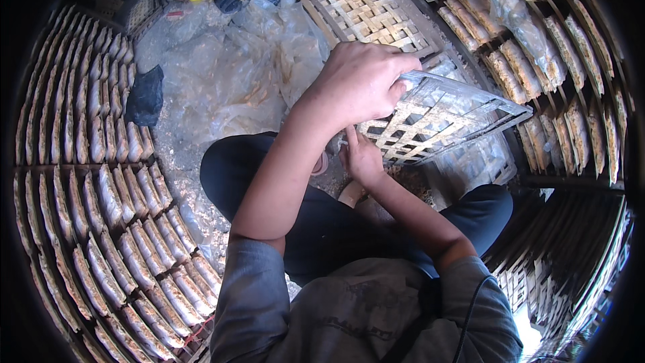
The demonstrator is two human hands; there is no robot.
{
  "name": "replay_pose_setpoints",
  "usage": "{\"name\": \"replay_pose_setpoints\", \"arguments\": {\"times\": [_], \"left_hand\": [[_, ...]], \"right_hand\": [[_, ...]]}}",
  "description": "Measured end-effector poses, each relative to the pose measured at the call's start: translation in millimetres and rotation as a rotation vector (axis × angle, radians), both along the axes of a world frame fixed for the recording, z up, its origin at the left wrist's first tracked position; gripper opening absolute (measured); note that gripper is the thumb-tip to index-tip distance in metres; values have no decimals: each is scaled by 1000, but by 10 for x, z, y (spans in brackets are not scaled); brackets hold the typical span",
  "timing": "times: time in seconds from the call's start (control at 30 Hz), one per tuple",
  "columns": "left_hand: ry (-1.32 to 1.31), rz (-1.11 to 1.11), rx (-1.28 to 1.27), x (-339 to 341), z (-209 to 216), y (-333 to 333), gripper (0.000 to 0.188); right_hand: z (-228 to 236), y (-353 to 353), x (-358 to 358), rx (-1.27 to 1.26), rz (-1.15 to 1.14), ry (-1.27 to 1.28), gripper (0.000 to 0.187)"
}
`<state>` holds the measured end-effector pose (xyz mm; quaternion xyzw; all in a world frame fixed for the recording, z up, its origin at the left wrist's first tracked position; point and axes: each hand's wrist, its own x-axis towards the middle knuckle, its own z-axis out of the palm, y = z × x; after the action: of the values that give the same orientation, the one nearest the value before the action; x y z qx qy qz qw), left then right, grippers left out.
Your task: The person assembles a wooden lattice tray by inserting a plastic sheet into the frame, then uses a tool to secure the edges. The person repeats this process with multiple trays, stacking the completed units nearby.
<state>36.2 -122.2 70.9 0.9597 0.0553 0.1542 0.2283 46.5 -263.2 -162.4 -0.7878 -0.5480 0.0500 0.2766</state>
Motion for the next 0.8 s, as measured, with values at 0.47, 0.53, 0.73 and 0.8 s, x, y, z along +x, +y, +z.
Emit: {"name": "replay_pose_setpoints", "arguments": {"times": [0.47,0.53,0.73,0.8], "left_hand": [[35,42,57,29,-10,-27,23],[33,44,52,39,-4,-37,23],[16,46,49,43,15,-52,22],[46,46,52,33,6,-41,22]], "right_hand": [[3,-85,-31,64,36,-61,82],[-117,-79,-27,-18,43,-116,83],[-172,-150,-105,80,35,34,86],[-31,-97,-91,88,23,14,85]]}}
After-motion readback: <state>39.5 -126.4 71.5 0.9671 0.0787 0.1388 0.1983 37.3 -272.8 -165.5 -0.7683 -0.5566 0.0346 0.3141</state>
